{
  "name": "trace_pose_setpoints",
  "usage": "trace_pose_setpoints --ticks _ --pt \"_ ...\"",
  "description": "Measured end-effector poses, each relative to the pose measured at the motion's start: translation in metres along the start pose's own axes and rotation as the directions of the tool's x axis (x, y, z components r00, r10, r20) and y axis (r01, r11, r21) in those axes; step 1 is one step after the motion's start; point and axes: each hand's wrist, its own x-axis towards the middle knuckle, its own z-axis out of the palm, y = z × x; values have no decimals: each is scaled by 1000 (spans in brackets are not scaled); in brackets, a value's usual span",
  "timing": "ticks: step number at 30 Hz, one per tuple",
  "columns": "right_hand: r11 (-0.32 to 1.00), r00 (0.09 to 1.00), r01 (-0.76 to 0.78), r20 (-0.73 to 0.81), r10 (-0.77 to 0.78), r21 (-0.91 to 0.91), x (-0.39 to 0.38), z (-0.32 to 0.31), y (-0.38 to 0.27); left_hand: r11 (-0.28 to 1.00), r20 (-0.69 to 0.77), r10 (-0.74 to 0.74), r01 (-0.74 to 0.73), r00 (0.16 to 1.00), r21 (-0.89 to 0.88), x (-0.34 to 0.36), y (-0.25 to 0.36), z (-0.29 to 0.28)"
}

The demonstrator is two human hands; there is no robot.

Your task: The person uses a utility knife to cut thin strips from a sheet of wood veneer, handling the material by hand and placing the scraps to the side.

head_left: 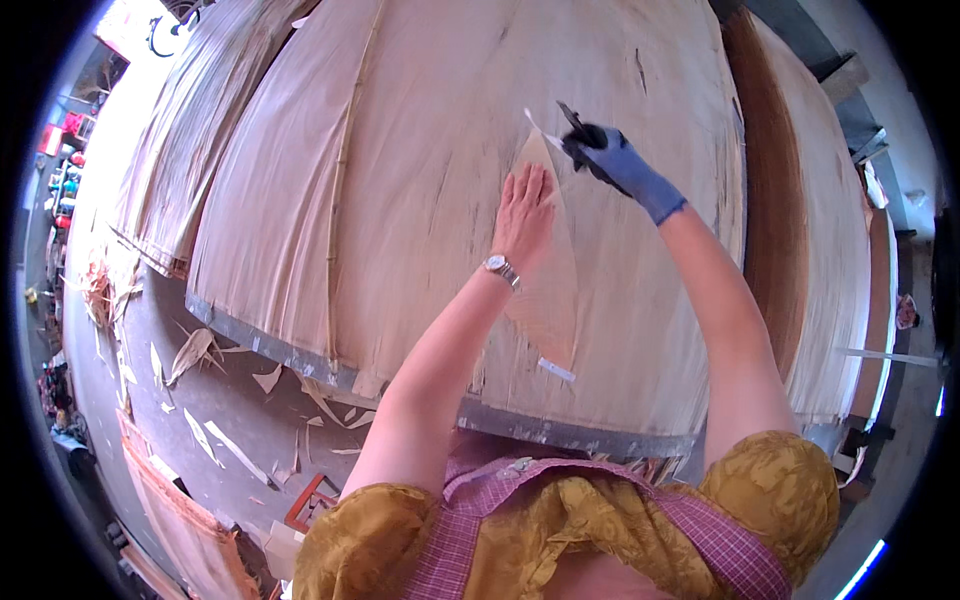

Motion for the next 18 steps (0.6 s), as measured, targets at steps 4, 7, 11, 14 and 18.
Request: trace_pose_setpoints --ticks 4,7,11,14,18 --pt "994 997 2 78 -10 113 63 9 1 1000 1 -19 19 1000 -22 20 -11 22" --pt "980 983 -175 39 179 -93 87 7 41 998 84 -36 41 996 -58 27 -10 20" --pt "960 961 -261 69 268 -104 109 6 67 978 19 -164 165 986 -132 49 -13 11" --pt "956 989 -150 -39 145 -252 121 -1 90 991 -58 -131 131 990 9 73 -20 30" --pt "774 997 -78 -54 57 -628 114 -2 61 979 77 -139 125 987 162 77 -28 33"
